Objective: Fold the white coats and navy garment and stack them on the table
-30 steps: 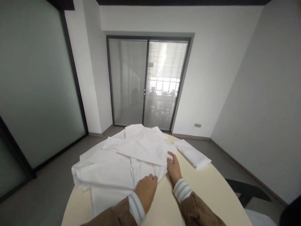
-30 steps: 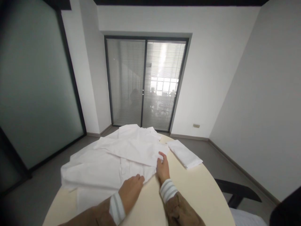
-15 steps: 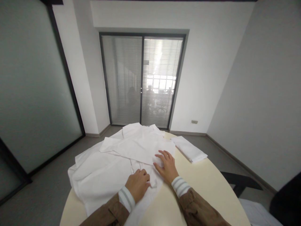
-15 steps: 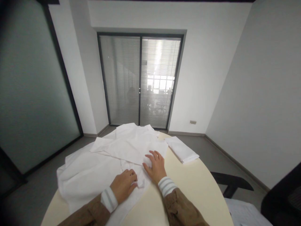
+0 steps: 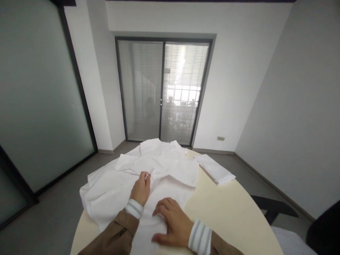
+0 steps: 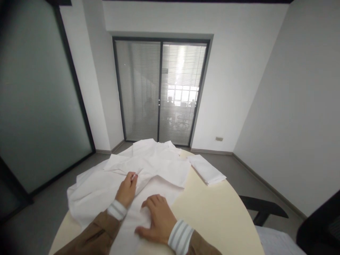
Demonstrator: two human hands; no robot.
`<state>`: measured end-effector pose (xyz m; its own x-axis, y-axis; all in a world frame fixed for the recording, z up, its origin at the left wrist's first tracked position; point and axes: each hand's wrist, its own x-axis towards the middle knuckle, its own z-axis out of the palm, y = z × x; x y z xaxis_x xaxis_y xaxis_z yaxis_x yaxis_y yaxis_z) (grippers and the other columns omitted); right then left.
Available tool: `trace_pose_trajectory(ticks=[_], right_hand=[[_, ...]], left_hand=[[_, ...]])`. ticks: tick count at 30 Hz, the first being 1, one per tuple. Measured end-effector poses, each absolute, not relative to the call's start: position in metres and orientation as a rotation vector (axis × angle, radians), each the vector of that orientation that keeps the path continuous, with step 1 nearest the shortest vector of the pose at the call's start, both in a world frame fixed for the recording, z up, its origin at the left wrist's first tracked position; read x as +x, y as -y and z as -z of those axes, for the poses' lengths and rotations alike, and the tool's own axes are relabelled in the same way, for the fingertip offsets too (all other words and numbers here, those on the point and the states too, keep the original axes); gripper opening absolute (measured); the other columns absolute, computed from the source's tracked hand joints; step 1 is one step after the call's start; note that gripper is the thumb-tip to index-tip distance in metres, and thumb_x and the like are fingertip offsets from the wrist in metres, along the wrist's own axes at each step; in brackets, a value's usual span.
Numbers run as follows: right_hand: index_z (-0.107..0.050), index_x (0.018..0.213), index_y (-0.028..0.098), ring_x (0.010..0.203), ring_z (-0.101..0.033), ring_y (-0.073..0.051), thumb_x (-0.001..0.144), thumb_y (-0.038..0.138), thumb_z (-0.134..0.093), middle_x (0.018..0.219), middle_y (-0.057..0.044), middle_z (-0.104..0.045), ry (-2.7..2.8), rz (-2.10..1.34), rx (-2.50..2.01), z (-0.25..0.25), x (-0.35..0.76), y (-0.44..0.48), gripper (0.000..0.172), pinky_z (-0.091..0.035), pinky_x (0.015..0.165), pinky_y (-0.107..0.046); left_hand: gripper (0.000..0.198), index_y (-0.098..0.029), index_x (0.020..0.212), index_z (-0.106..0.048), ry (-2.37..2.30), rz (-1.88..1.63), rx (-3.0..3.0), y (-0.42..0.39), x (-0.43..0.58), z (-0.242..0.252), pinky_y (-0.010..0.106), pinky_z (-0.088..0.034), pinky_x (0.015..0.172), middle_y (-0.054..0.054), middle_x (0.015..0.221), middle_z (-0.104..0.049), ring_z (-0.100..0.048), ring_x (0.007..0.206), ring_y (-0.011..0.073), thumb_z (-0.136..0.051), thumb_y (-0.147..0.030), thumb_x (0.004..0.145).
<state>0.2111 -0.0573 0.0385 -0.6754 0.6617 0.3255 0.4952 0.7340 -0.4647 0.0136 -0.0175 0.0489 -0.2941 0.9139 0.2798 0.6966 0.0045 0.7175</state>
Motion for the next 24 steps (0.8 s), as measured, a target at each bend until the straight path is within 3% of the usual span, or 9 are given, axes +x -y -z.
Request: trace_pose_trajectory(ticks=[2,4,6,12,17,22,24], right_hand=[[-0.063,0.106,0.026,0.108,-0.051,-0.024,0.072,0.049,-0.077,0.115,-0.004,-0.060,2.549,-0.556,-0.747,-0.036,0.207,0.065,0.043,-0.038,0.095,-0.038],[-0.066,0.098,0.025,0.106,-0.052,-0.023,0.084,0.039,-0.067,0.110,-0.004,-0.063,2.578,-0.584,-0.728,-0.035,0.206,0.066,0.020,-0.039,0.092,-0.036],[-0.065,0.093,0.022,0.102,-0.054,-0.022,0.087,0.029,-0.062,0.103,-0.005,-0.065,2.582,-0.596,-0.734,-0.035,0.210,0.062,0.010,-0.040,0.089,-0.034],[-0.063,0.080,0.021,0.093,-0.057,-0.020,0.069,0.019,-0.062,0.089,-0.002,-0.065,2.563,-0.726,-0.702,-0.041,0.246,0.055,0.011,-0.040,0.089,-0.033],[-0.055,0.069,0.021,0.079,-0.055,-0.018,0.055,0.016,-0.052,0.075,-0.001,-0.059,2.471,-0.901,-0.847,-0.041,0.310,0.062,0.015,-0.042,0.080,-0.031],[-0.052,0.068,0.021,0.077,-0.054,-0.020,0.064,0.027,-0.048,0.073,-0.002,-0.058,2.274,-1.042,-1.236,-0.039,0.379,0.063,0.008,-0.043,0.074,-0.030],[-0.050,0.062,0.020,0.070,-0.052,-0.018,0.071,0.033,-0.049,0.064,-0.001,-0.054,2.250,-1.072,-1.383,-0.044,0.393,0.059,0.015,-0.041,0.066,-0.028]], left_hand=[[0.015,-0.024,0.096,-0.054,-1.977,-1.219,1.650,0.014,0.010,-0.046,0.024,-0.041,0.065,0.003,0.082,-0.069,-0.066,0.076,0.0189,-0.041,-0.030,0.098],[0.015,-0.024,0.092,-0.054,-1.898,-1.223,1.662,0.012,0.009,-0.046,0.024,-0.040,0.063,0.001,0.078,-0.067,-0.063,0.072,0.0174,-0.042,-0.031,0.096],[0.016,-0.023,0.088,-0.053,-1.790,-1.218,1.683,0.011,0.009,-0.049,0.023,-0.039,0.060,-0.001,0.071,-0.063,-0.060,0.065,0.0157,-0.042,-0.032,0.095],[0.033,-0.021,0.082,-0.051,-1.467,-1.269,1.560,0.010,-0.001,-0.084,0.022,-0.031,0.044,-0.006,0.055,-0.053,-0.047,0.046,0.0134,-0.049,-0.054,0.084],[0.037,-0.020,0.088,-0.053,-1.542,-1.487,1.484,-0.003,-0.032,-0.101,0.025,-0.040,0.047,-0.001,0.064,-0.063,-0.056,0.051,0.0170,-0.051,-0.057,0.081],[0.028,-0.019,0.092,-0.052,-1.942,-1.545,1.413,-0.020,-0.067,-0.083,0.031,-0.048,0.066,0.006,0.078,-0.068,-0.065,0.074,0.0233,-0.041,-0.045,0.088],[0.023,-0.020,0.090,-0.051,-1.994,-1.483,1.416,-0.020,-0.072,-0.072,0.032,-0.047,0.070,0.007,0.080,-0.068,-0.065,0.077,0.0248,-0.041,-0.041,0.088]])
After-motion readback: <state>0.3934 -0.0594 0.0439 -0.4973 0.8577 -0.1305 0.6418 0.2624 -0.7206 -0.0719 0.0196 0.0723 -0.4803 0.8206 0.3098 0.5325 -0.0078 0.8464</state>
